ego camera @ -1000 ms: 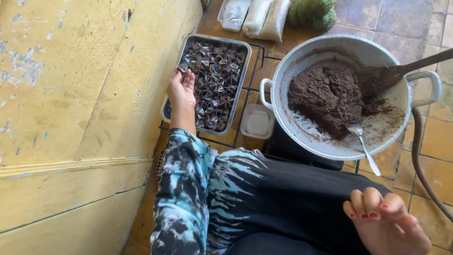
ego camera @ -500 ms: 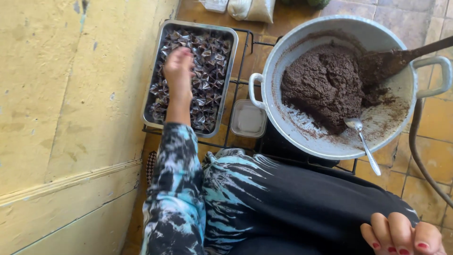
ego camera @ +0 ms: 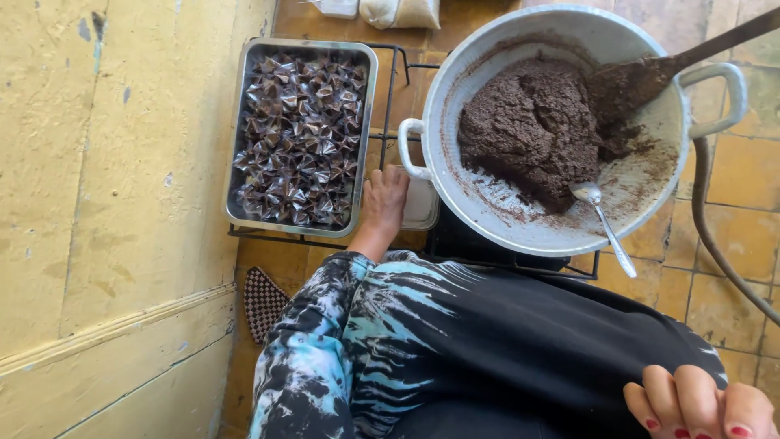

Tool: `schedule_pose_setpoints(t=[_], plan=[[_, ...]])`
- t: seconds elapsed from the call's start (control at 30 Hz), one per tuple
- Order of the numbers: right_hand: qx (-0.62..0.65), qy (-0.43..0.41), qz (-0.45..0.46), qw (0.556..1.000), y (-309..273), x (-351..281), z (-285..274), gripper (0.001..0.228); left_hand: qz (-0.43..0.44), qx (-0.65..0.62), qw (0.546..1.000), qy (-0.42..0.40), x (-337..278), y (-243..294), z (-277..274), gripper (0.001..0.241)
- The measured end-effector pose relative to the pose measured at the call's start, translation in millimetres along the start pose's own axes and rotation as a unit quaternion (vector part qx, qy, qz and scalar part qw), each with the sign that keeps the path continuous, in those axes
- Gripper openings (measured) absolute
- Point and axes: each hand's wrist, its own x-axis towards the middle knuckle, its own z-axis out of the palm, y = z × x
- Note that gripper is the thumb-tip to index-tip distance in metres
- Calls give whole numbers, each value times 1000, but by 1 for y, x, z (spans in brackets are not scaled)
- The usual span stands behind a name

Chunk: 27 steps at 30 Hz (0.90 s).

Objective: Filling small paper liners with a dark mixture using a spoon

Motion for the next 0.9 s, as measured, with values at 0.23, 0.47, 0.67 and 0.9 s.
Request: schedule_pose_setpoints(t=[0.23, 0.47, 0.67, 0.9], plan=[[-53, 64, -25, 996, -7, -22, 9, 25, -31, -44, 997, 58, 2, -7, -11, 52], [-28, 23, -31, 999, -13, -32, -6, 27, 33, -101, 994, 8, -11, 6, 5, 40], [-37, 12, -48, 998, -17, -39, -8, 25, 12, -148, 989, 9, -11, 9, -4, 58], [-20, -10, -68, 997, -20, -44, -9, 27, -17, -179, 983, 46, -13, 3, -9, 12]])
